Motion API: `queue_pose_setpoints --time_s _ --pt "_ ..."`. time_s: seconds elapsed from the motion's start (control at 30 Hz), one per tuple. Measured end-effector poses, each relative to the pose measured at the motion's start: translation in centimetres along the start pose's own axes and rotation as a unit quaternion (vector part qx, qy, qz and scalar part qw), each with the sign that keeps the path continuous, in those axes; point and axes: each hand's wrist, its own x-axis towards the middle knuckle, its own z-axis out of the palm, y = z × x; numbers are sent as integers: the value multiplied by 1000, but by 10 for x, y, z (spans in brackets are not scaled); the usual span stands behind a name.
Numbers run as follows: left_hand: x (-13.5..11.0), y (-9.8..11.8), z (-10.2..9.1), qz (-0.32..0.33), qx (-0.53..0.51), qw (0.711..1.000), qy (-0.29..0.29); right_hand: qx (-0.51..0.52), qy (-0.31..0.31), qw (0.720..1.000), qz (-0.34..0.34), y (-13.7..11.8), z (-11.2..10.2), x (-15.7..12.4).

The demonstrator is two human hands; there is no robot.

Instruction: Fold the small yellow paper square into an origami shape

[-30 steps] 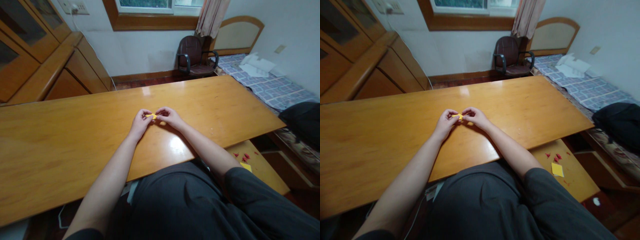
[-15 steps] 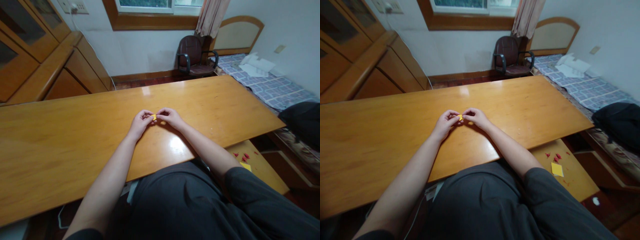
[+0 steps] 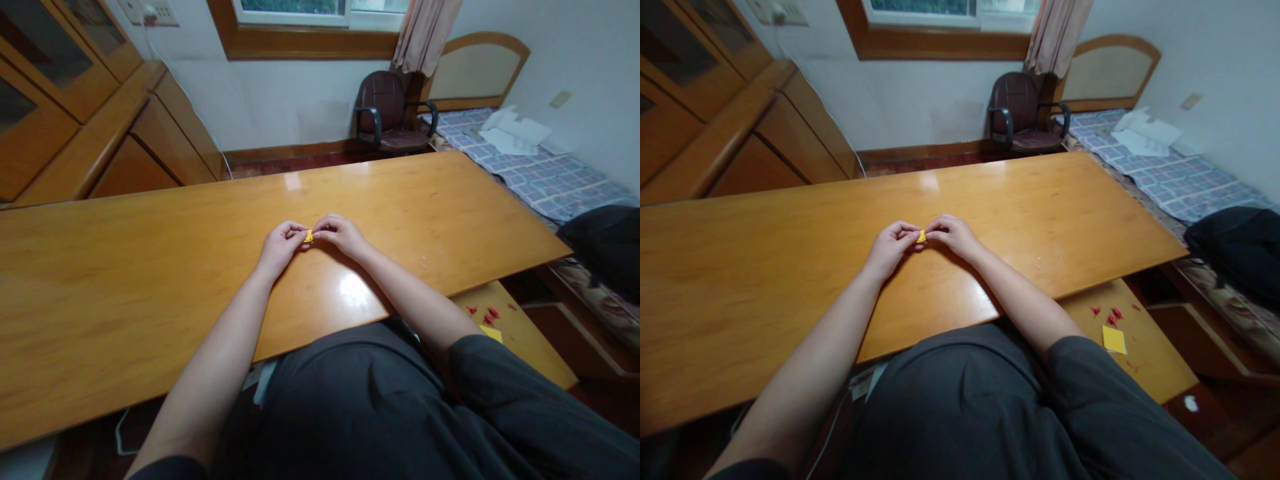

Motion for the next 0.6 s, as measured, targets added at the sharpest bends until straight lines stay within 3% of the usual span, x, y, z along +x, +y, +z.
queue_pose_setpoints --time_s 0.27,0.6 --pt "0 -4 -1 26 70 997 11 -77 -24 995 -61 1 0 -1" --pt "-1 -5 4 52 97 994 5 -107 -16 991 -80 0 4 -1"
